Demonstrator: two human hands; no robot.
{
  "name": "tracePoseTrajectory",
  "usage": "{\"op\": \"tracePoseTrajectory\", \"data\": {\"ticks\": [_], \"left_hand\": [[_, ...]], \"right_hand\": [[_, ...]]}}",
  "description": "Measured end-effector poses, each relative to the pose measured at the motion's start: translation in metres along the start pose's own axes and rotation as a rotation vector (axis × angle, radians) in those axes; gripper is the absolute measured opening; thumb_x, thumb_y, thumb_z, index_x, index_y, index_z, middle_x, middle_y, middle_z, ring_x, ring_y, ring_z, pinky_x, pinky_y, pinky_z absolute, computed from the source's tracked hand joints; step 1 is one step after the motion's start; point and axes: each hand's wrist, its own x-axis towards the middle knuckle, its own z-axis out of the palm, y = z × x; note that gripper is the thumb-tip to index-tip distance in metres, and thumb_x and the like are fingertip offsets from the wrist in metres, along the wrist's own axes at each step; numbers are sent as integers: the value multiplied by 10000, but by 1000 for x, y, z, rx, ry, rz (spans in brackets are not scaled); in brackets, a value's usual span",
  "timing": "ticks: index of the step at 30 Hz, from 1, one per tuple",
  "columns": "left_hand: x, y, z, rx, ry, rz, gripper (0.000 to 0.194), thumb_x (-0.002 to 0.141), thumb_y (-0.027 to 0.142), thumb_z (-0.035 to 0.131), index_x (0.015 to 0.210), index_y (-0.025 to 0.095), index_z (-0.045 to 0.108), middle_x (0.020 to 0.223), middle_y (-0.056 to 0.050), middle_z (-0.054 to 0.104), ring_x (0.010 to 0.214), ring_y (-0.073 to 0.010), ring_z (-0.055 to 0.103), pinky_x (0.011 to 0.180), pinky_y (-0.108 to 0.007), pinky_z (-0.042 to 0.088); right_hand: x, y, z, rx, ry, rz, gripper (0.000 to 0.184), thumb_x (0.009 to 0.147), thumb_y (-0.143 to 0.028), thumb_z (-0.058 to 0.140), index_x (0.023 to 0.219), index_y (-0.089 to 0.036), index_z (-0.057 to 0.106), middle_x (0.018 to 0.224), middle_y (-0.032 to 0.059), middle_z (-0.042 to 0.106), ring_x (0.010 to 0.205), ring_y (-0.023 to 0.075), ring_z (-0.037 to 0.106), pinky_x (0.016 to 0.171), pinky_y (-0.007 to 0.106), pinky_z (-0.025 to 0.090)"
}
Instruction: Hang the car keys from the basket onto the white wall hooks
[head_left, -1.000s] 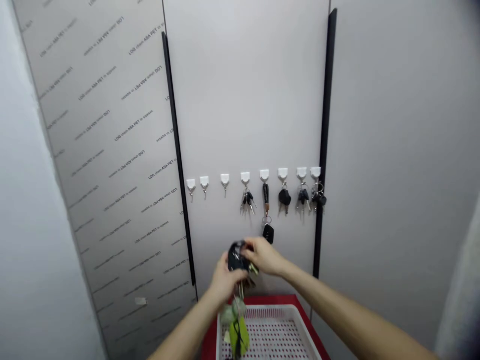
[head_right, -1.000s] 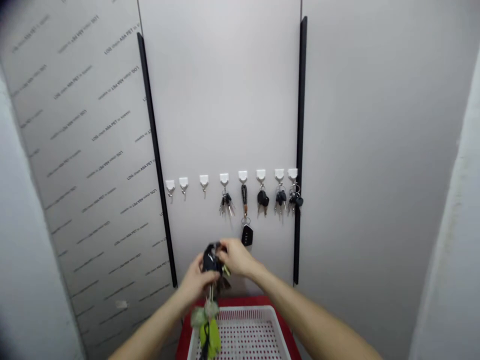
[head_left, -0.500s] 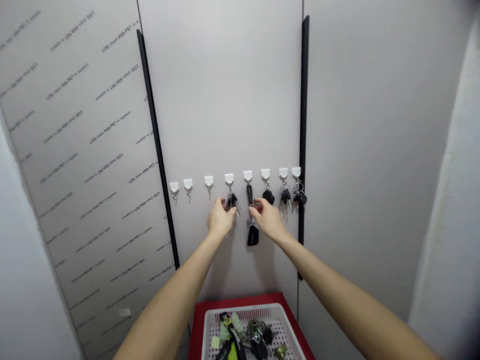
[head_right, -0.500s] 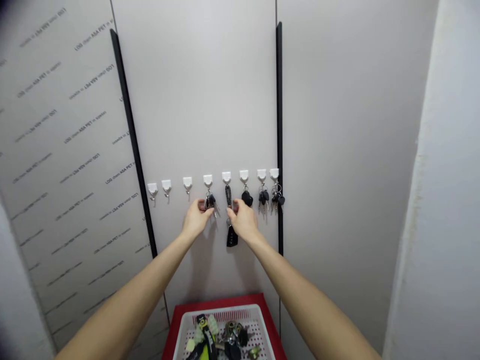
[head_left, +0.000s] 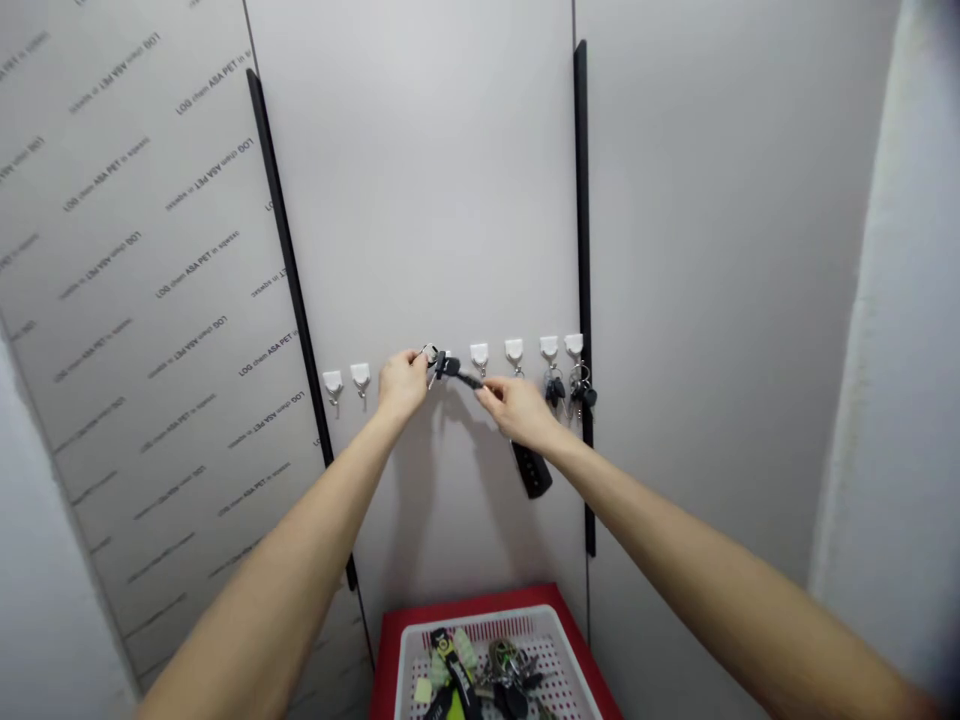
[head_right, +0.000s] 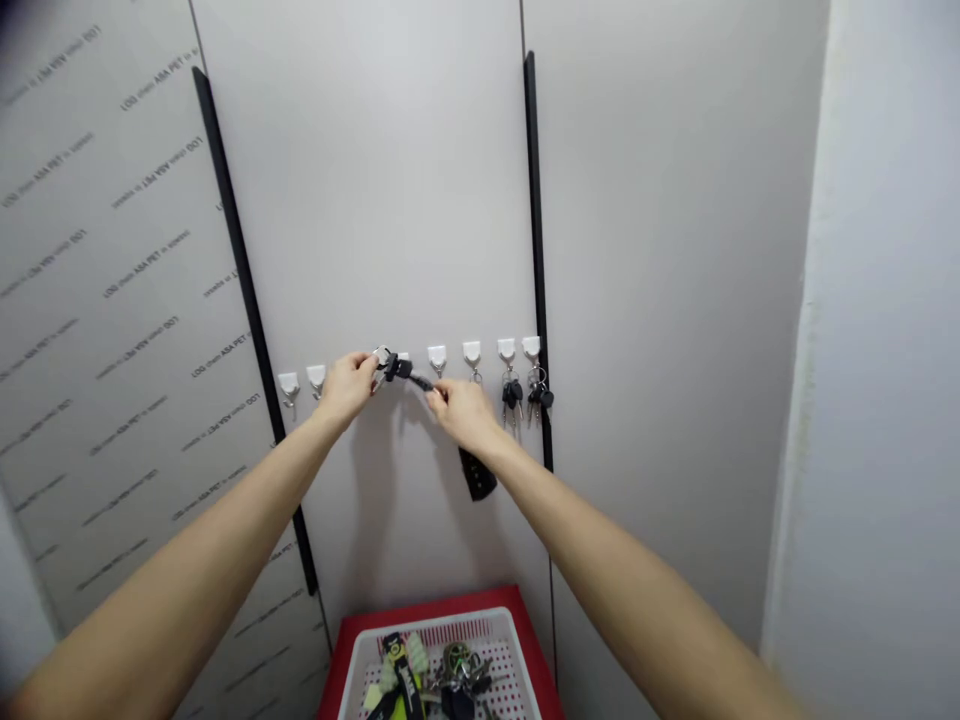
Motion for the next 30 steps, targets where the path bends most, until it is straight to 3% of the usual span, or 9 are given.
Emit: {"op": "tracePoseTrajectory", "data": {"ticks": [4, 6, 11, 14, 16, 22, 24, 26, 30], "left_hand": [[4, 6, -15, 188, -573, 41, 206, 626, 260, 404, 457, 152, 452, 348, 24, 429, 369, -88, 399, 416, -188, 286], [10, 11, -20, 242, -756, 2, 195, 597, 241, 447, 424, 155, 420, 315, 33, 401, 335, -80, 372, 395, -188, 275], [23, 20, -29, -30, -655, -15, 196, 647, 279, 395, 493, 160, 409, 345, 53, 355, 342, -56, 316, 393, -174, 268], [14, 18, -31, -134, -724, 12, 229, 651, 337, 386, 516, 153, 410, 378, 49, 362, 369, -51, 320, 396, -162, 263], [-5, 10, -25, -56, -861, 52, 249, 635, 364, 401, 518, 146, 431, 390, 42, 382, 378, -55, 334, 392, -163, 261], [-99, -36, 33, 262, -1257, 72, 158, 611, 239, 393, 518, 152, 485, 352, 46, 357, 337, -71, 340, 359, -183, 245], [-120, -47, 53, 301, -1303, 60, 108, 567, 159, 409, 514, 150, 502, 371, 43, 391, 343, -70, 347, 370, -189, 263], [-124, -47, 67, 259, -1247, 79, 105, 547, 133, 423, 552, 144, 527, 443, 25, 467, 392, -79, 395, 410, -197, 305], [-87, -11, 81, 13, -774, 112, 278, 596, 267, 455, 833, 132, 509, 795, -60, 555, 639, -120, 495, 570, -213, 371]], "right_hand": [[-35, 15, 19, 24, -306, 24, 321, 690, -328, 323, 681, -116, 563, 430, -32, 359, 404, 49, 274, 394, 171, 201], [-55, 24, 33, 54, -462, 19, 324, 692, -313, 321, 688, -106, 569, 433, -34, 346, 400, 43, 256, 384, 167, 194], [-106, 38, 73, 48, -709, 74, 260, 661, -251, 371, 711, -120, 590, 454, -25, 435, 404, 42, 314, 389, 163, 222], [-122, 44, 82, 136, -779, 89, 221, 637, -212, 397, 683, -130, 597, 505, -11, 521, 439, 54, 390, 425, 164, 279], [-115, 50, 72, 225, -637, 101, 221, 639, -204, 391, 678, -127, 595, 576, 9, 564, 503, 74, 446, 480, 174, 328], [-53, 75, 2, 136, 380, 266, 323, 643, -287, 414, 913, -132, 501, 882, 79, 526, 704, 124, 486, 658, 249, 375], [-39, 82, -13, 59, 453, 289, 374, 626, -311, 439, 958, -140, 468, 901, 83, 512, 699, 127, 489, 659, 262, 376], [-31, 88, -18, -1, 381, 313, 406, 615, -326, 456, 984, -158, 450, 855, 71, 530, 658, 126, 495, 630, 268, 380], [-23, 93, -14, -58, 276, 330, 403, 610, -314, 465, 986, -170, 453, 672, 32, 560, 611, 134, 502, 577, 256, 376]]}}
